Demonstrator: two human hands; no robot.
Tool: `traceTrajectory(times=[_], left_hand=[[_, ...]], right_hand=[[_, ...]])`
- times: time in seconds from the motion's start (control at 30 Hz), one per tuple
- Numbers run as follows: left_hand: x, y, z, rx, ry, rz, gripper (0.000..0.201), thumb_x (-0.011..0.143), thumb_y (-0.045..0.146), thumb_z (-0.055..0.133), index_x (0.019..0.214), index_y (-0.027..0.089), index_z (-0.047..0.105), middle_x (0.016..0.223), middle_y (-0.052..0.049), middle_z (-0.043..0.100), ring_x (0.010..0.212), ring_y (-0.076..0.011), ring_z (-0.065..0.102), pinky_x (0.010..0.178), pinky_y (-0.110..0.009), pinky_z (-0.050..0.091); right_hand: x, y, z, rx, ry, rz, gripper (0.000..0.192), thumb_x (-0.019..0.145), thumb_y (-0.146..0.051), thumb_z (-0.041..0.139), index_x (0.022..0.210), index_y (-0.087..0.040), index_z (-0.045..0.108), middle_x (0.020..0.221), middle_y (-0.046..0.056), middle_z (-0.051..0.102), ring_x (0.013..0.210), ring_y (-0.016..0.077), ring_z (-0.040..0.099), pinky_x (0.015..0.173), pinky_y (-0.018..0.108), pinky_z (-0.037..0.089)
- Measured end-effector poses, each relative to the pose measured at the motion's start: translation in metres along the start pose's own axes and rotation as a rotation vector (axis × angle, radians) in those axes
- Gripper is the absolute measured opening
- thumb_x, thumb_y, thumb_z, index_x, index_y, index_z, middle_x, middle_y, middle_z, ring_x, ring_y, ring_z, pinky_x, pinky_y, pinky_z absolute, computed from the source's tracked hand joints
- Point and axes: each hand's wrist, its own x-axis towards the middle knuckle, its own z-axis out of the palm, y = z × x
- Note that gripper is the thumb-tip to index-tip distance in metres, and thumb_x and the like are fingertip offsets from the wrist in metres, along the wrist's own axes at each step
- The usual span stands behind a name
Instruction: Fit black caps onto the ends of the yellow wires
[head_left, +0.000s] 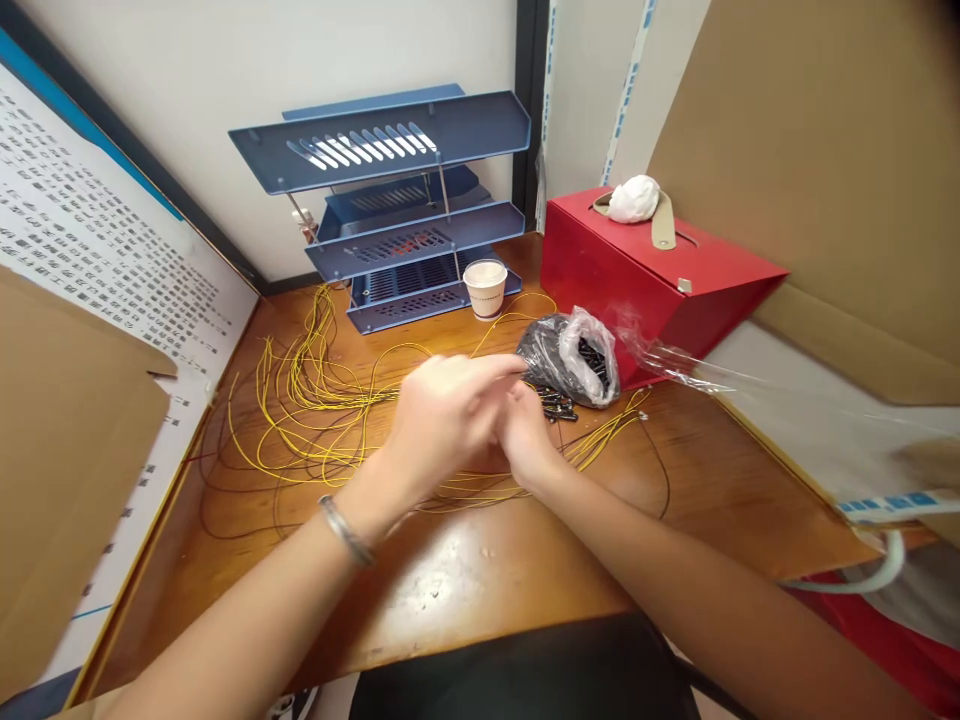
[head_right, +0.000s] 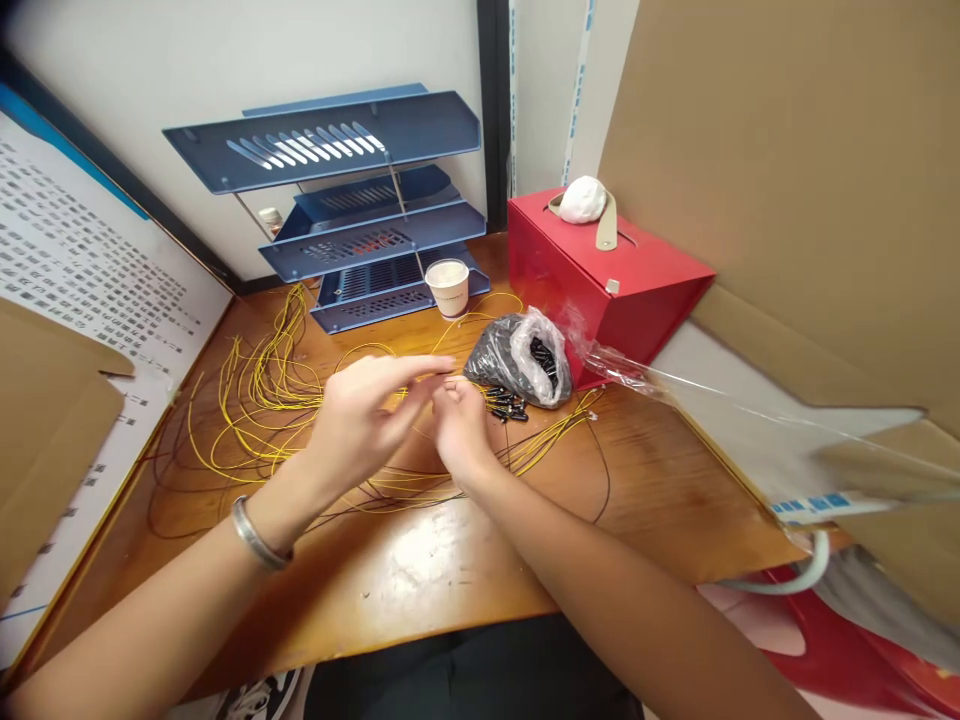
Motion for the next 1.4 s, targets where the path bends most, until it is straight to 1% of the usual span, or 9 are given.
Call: traceTrajectory(times=[0.1,0.17,0.23,0.37,0.57,0.77,0.93,1.23,1.4], left_hand=[[-0.039,-0.037,-0.012,-0.142,0.025,-0.305,0.016,0.096,0.023,0.061,0.103,0.018,0.074,0.096,-0.003,0.079,0.077,-0.0103,0.072,0.073,-0.022,0.055],[-0.057,-0.054,-0.012,-0.162,0.058,-0.386,0.016,0.095,0.023,0.061,0.101,0.017,0.075,0.097,-0.004,0.079,0.076,-0.0098,0.071,0.071,-0.020,0.056],[-0.069,-0.061,-0.011,-0.154,0.107,-0.392,0.015,0.093,0.022,0.062,0.099,0.016,0.075,0.094,-0.004,0.079,0.070,-0.0088,0.069,0.065,-0.018,0.054],[-0.082,-0.058,-0.009,-0.169,0.127,-0.365,0.013,0.091,0.018,0.063,0.096,0.016,0.075,0.091,-0.004,0.079,0.065,-0.0083,0.068,0.063,-0.018,0.056],[-0.088,-0.050,-0.011,-0.339,0.110,-0.406,0.014,0.090,0.016,0.065,0.096,0.017,0.078,0.096,-0.004,0.081,0.086,-0.0130,0.076,0.087,-0.024,0.063],[-0.089,-0.047,-0.011,-0.549,0.128,-0.590,0.012,0.090,0.021,0.069,0.099,0.017,0.076,0.096,-0.003,0.081,0.088,-0.0097,0.077,0.083,-0.014,0.061],[-0.088,-0.048,-0.013,-0.521,0.143,-0.585,0.008,0.088,0.020,0.072,0.092,0.018,0.079,0.093,-0.001,0.081,0.086,-0.0072,0.076,0.084,-0.011,0.059],[-0.090,-0.051,-0.012,-0.645,0.160,-0.646,0.008,0.084,0.022,0.076,0.089,0.016,0.075,0.087,-0.001,0.080,0.078,-0.0066,0.076,0.076,-0.008,0.059],[-0.088,-0.051,-0.013,-0.627,0.162,-0.615,0.005,0.083,0.020,0.077,0.086,0.016,0.075,0.083,0.001,0.079,0.075,-0.0053,0.075,0.074,-0.006,0.058]], right_hand=[[-0.009,-0.004,0.000,0.031,0.041,0.010,0.032,0.088,-0.048,0.063,0.087,-0.017,0.054,0.064,-0.005,0.051,0.053,0.0076,0.044,0.051,0.022,0.037],[-0.013,-0.007,0.001,0.039,0.033,0.018,0.032,0.083,-0.047,0.066,0.084,-0.019,0.053,0.058,-0.008,0.045,0.048,0.0065,0.035,0.047,0.023,0.029],[-0.016,-0.010,0.001,0.035,0.021,0.020,0.032,0.079,-0.047,0.069,0.084,-0.019,0.053,0.056,-0.009,0.043,0.047,0.0065,0.034,0.046,0.024,0.026],[-0.021,-0.014,0.001,-0.062,0.009,-0.039,0.031,0.082,-0.046,0.068,0.084,-0.018,0.056,0.057,-0.008,0.042,0.048,0.0067,0.034,0.047,0.024,0.025],[-0.031,-0.022,0.004,-0.255,-0.001,-0.119,0.025,0.086,-0.040,0.064,0.083,-0.016,0.059,0.055,-0.008,0.036,0.049,0.0067,0.033,0.049,0.024,0.024],[-0.036,-0.019,0.006,-0.343,-0.046,-0.184,0.024,0.087,-0.038,0.062,0.080,-0.015,0.061,0.057,-0.007,0.038,0.049,0.0062,0.035,0.048,0.022,0.027],[-0.037,-0.019,0.006,-0.381,-0.066,-0.222,0.023,0.088,-0.036,0.061,0.081,-0.014,0.063,0.058,-0.006,0.039,0.048,0.0060,0.036,0.047,0.022,0.028],[-0.038,-0.017,0.004,-0.443,-0.050,-0.256,0.025,0.089,-0.035,0.059,0.080,-0.013,0.065,0.059,-0.006,0.040,0.048,0.0058,0.037,0.048,0.024,0.029],[-0.037,-0.016,0.004,-0.459,-0.030,-0.285,0.024,0.089,-0.034,0.059,0.083,-0.012,0.066,0.056,-0.007,0.039,0.048,0.0063,0.037,0.048,0.024,0.028]])
